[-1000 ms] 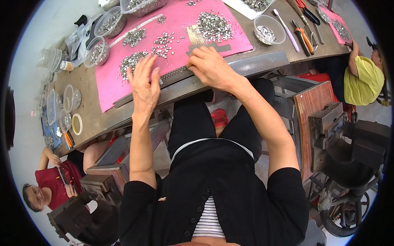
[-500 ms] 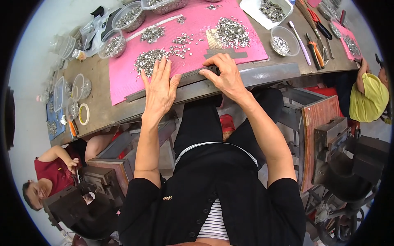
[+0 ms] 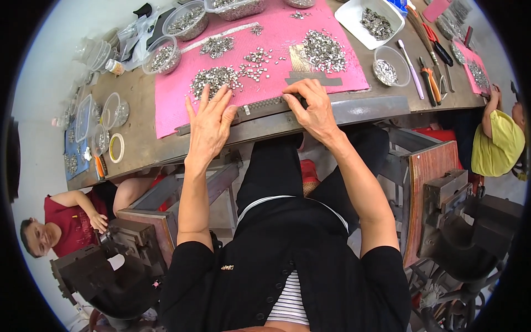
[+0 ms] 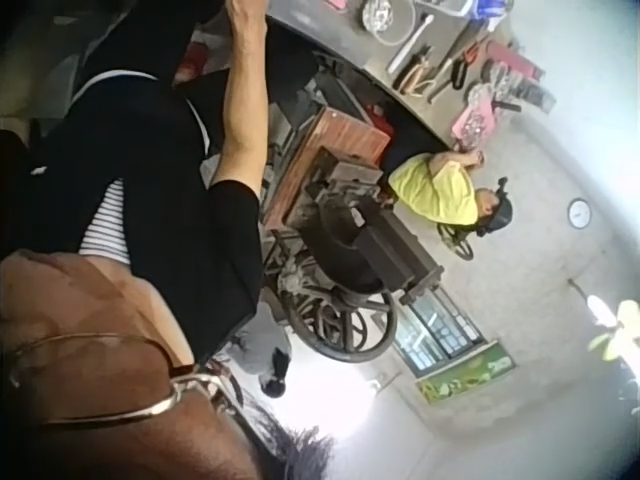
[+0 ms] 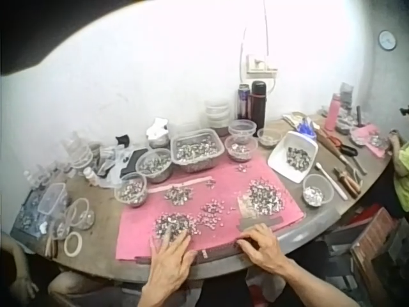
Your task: Sorting and placing small metal components into a guide and using a manual press for assembly.
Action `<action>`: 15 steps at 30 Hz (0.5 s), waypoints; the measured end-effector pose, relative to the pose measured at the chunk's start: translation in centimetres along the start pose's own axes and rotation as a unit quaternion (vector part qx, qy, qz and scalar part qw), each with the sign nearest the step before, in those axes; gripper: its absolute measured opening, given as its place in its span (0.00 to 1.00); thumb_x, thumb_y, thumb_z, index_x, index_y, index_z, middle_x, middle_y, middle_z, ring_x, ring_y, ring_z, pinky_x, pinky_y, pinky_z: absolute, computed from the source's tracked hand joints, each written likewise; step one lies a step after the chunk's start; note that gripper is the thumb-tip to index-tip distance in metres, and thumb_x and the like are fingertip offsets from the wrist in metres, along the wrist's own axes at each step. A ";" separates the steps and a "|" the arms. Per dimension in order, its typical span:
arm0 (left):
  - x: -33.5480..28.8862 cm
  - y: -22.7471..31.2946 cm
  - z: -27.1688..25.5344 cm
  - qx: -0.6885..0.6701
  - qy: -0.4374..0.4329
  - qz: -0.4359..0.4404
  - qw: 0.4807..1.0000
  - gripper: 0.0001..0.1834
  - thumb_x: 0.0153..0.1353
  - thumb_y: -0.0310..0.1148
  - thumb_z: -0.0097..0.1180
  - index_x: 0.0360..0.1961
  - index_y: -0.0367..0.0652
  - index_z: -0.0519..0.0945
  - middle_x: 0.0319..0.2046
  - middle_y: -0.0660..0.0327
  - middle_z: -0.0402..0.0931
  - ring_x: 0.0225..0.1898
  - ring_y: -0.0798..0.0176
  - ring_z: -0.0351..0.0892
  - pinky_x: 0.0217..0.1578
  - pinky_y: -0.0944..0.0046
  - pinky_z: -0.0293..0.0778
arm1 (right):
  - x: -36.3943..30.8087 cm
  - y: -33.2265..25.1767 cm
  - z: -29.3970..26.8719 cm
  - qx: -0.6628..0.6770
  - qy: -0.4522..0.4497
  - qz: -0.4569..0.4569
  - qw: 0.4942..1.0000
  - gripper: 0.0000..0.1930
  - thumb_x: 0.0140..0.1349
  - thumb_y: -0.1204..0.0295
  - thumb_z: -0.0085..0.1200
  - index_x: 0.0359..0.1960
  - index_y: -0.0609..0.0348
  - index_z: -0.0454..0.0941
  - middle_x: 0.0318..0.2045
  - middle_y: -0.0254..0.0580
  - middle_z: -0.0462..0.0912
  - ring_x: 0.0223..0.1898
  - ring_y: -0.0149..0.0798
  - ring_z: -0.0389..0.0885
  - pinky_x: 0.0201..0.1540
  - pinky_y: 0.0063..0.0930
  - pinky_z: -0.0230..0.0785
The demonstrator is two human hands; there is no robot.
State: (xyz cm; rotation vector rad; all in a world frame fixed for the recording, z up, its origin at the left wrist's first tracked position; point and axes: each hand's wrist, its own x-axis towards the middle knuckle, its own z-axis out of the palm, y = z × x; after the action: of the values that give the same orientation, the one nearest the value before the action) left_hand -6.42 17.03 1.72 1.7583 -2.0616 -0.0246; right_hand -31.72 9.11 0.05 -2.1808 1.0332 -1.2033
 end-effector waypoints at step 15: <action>0.0 -1.1 -0.2 -0.117 0.073 -0.008 0.990 0.15 0.67 0.39 0.61 0.51 0.49 0.86 0.54 0.63 0.83 0.67 0.46 0.68 0.68 0.26 0.41 | 5.9 -0.7 3.9 -0.157 -0.146 -0.169 0.962 0.09 0.60 0.75 0.59 0.42 0.53 0.85 0.36 0.38 0.78 0.44 0.43 0.76 0.49 0.37 0.65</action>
State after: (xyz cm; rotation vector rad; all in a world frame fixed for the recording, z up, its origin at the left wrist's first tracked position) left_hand -5.28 16.87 1.56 1.5853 -1.8570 -0.1332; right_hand -26.15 4.99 1.57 -2.7710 0.7890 -0.8489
